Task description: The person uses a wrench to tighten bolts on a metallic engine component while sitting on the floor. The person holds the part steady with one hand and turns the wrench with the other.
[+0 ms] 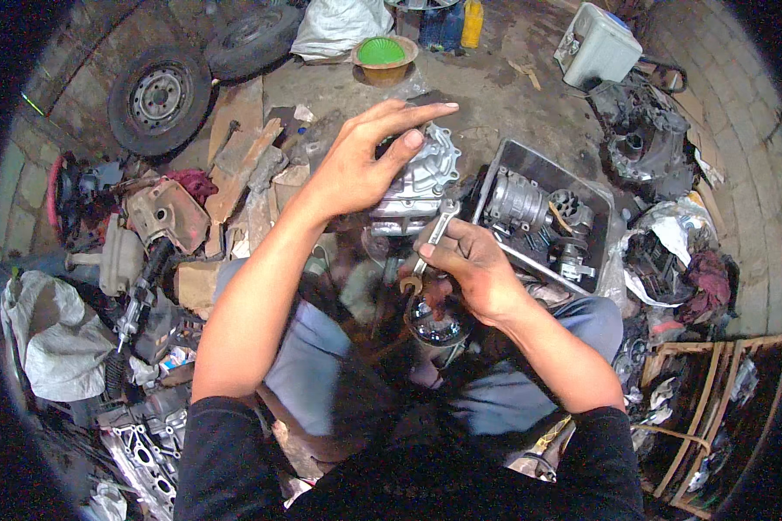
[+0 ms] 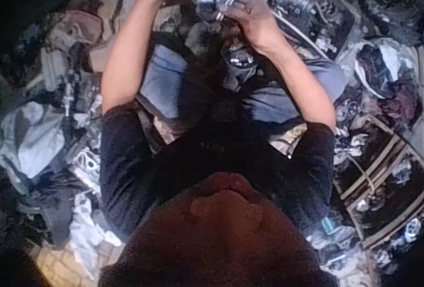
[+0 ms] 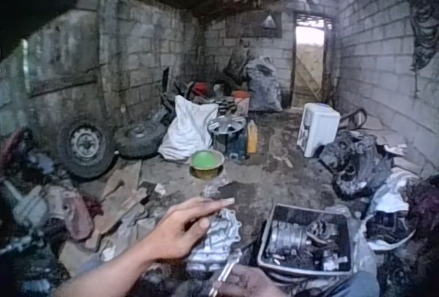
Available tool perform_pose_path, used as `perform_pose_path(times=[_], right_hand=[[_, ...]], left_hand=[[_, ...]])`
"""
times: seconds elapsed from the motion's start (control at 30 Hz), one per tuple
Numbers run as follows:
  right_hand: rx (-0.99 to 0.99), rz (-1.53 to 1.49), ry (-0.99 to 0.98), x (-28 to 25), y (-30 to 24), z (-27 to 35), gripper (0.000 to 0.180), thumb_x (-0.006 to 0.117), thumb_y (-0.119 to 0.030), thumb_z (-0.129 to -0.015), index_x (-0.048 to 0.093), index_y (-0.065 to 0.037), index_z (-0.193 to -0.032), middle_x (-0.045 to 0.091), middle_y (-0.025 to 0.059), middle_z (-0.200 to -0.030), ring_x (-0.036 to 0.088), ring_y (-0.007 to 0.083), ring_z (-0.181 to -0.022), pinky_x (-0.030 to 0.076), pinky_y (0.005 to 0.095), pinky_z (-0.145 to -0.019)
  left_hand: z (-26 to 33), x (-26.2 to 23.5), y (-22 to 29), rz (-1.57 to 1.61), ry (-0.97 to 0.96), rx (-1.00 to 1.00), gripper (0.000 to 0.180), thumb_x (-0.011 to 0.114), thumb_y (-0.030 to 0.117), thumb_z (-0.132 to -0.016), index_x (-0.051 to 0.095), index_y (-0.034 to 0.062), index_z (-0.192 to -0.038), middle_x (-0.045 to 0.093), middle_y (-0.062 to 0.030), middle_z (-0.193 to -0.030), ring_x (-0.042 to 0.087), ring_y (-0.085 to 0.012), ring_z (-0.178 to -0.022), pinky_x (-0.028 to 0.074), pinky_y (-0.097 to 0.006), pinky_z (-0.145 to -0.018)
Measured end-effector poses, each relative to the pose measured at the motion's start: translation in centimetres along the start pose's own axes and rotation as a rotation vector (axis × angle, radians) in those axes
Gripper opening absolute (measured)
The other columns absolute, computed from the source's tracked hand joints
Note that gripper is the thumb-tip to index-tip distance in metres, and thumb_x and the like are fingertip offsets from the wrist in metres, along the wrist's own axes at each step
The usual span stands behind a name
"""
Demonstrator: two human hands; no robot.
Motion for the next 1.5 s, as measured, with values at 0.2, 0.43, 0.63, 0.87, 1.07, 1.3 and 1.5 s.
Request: perform_pose_path(times=[0.2,0.43,0.63,0.87,1.07,1.3,1.5], right_hand=[[-0.052,-0.103,-0.052,0.4,0.3,-1.9,0.017,0.061,-0.020,-0.100,0.059,-0.003,-0.104,0.073,0.0151,-0.091,0.069,0.0156,-0.063,0.054,0.0250,-0.048],[0.022,-0.477,-0.011,1.8,0.0,-2.2,0.019,0.063,-0.021,-0.100,0.060,-0.003,-0.106,0.073,0.0186,-0.095,0.067,0.0150,-0.061,0.052,0.0255,-0.046],[0.076,-0.402,0.037,0.7,-0.4,-1.9,0.023,0.065,-0.019,-0.097,0.063,-0.001,-0.110,0.073,0.0162,-0.089,0.061,0.0134,-0.051,0.044,0.0236,-0.040],[0.089,-0.040,0.104,-3.7,-2.4,-0.3,0.027,0.069,-0.018,-0.094,0.068,0.000,-0.114,0.062,0.0023,-0.071,0.054,0.0086,-0.054,0.036,0.0235,-0.042],[0.023,-0.062,0.265,-8.0,-2.7,-2.2,0.017,0.074,-0.014,-0.091,0.059,-0.007,-0.093,0.049,-0.0020,-0.059,0.036,0.0066,-0.041,0.026,0.0239,-0.038],[-0.133,-0.020,0.396,-8.3,-4.1,-4.8,0.022,0.076,-0.012,-0.087,0.058,-0.004,-0.097,0.052,-0.0001,-0.065,0.040,0.0091,-0.045,0.028,0.0245,-0.040],[-0.217,-0.500,0.473,-11.1,-3.1,-5.7,0.018,0.071,-0.011,-0.092,0.055,-0.006,-0.100,0.054,0.0024,-0.075,0.048,0.0115,-0.058,0.036,0.0265,-0.050]], left_hand=[[0.1,0.0,-0.3,0.000,0.016,0.018,0.064,0.042,0.057,-0.103,0.064,0.0067,-0.136,0.069,-0.0175,-0.122,0.063,-0.0320,-0.111,0.045,-0.042,-0.102],[0.0,0.1,-0.2,0.006,0.012,0.015,0.064,0.042,0.056,-0.102,0.064,0.0062,-0.135,0.068,-0.0173,-0.125,0.064,-0.0322,-0.110,0.045,-0.042,-0.102],[0.0,0.0,-0.1,-0.002,-0.002,0.005,0.062,0.043,0.055,-0.103,0.064,0.0069,-0.137,0.068,-0.0176,-0.126,0.063,-0.0321,-0.112,0.045,-0.042,-0.103],[0.2,0.0,-0.2,0.009,0.031,0.034,0.060,0.043,0.053,-0.103,0.064,0.0078,-0.137,0.068,-0.0172,-0.122,0.063,-0.0320,-0.111,0.045,-0.043,-0.103],[0.0,0.0,0.2,-0.022,-0.011,-0.010,0.058,0.043,0.051,-0.104,0.063,0.0082,-0.137,0.068,-0.0163,-0.127,0.062,-0.0321,-0.116,0.043,-0.042,-0.106],[0.1,0.0,0.0,0.021,-0.009,-0.008,0.060,0.042,0.052,-0.103,0.063,0.0072,-0.137,0.067,-0.0149,-0.132,0.062,-0.0321,-0.118,0.044,-0.043,-0.106],[0.1,-0.2,-0.3,0.013,-0.023,0.012,0.060,0.042,0.052,-0.104,0.062,0.0065,-0.137,0.065,-0.0139,-0.135,0.062,-0.0322,-0.119,0.044,-0.043,-0.107]])
Point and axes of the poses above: each hand's wrist, its own z-axis away from the middle knuckle, its own x-axis out of the palm, y = z × x, the point moved 5 cm from there along -z, towards the middle knuckle
